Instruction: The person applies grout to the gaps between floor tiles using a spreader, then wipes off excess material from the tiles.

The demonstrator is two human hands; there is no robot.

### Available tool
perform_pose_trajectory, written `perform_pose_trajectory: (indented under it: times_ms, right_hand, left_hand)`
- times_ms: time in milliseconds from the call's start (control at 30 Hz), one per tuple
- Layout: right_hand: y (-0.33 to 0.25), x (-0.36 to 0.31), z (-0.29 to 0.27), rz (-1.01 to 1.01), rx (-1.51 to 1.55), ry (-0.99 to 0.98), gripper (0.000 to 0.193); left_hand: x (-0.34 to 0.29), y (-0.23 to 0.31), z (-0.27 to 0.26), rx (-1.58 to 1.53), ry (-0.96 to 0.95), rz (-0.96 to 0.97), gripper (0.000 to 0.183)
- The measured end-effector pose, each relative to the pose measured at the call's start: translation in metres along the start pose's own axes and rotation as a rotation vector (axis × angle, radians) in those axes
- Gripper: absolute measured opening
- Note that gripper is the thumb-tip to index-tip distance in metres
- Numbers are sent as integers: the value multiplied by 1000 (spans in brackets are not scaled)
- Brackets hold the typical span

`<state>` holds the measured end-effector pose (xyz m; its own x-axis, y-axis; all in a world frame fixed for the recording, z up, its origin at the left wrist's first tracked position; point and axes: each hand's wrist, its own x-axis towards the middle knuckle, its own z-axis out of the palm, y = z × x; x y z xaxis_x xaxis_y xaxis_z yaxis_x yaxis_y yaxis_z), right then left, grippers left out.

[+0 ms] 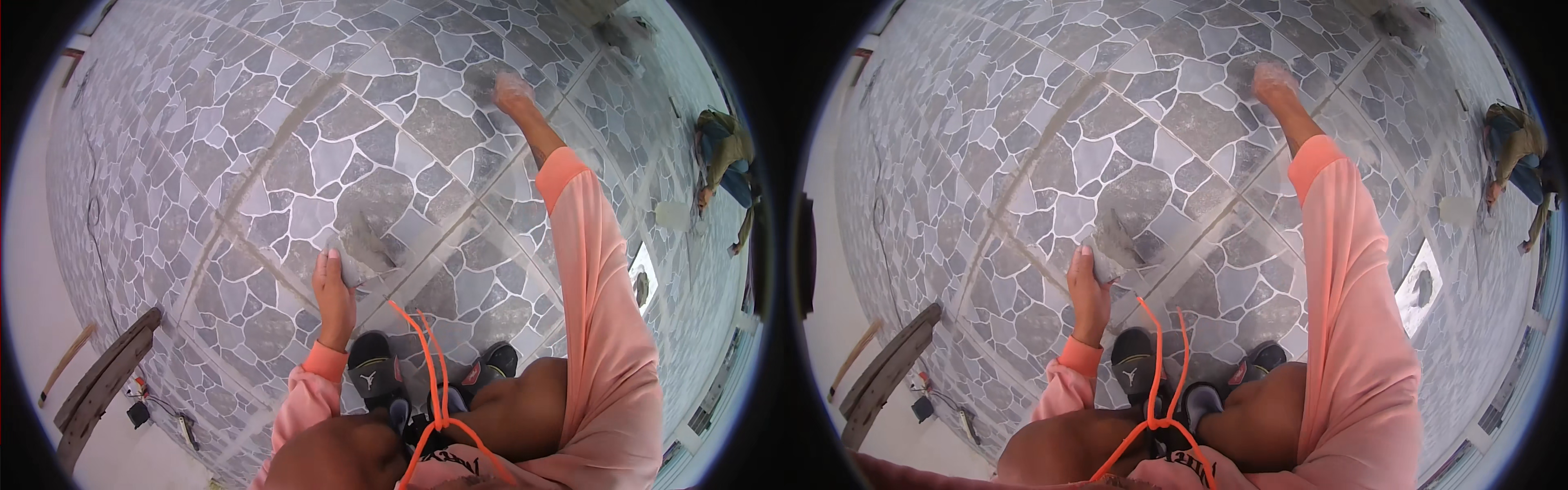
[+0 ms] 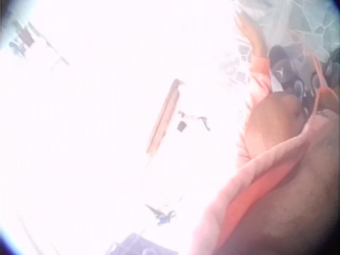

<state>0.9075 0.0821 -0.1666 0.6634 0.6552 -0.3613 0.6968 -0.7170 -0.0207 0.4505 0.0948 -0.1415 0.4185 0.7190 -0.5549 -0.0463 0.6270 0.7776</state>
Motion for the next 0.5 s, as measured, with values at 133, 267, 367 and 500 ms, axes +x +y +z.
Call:
perform_pose_trajectory:
  times_ms: [133, 267, 367, 500]
  right_hand:
    - [-65, -46, 27, -227, -56, 203, 37]
    - [-102, -103, 54, -465, -234, 51, 31]
    - [-67, -89, 54, -380, -273, 120, 32]
    - [-20, -77, 42, -83, -122, 152, 33]
  left_hand:
    - [4, -3, -29, 5, 51, 27, 16]
    - [15, -11, -43, 13, 66, -43, 16]
    - [14, -1, -15, -25, 40, -57, 17]
    - [13, 4, -18, -13, 25, -27, 19]
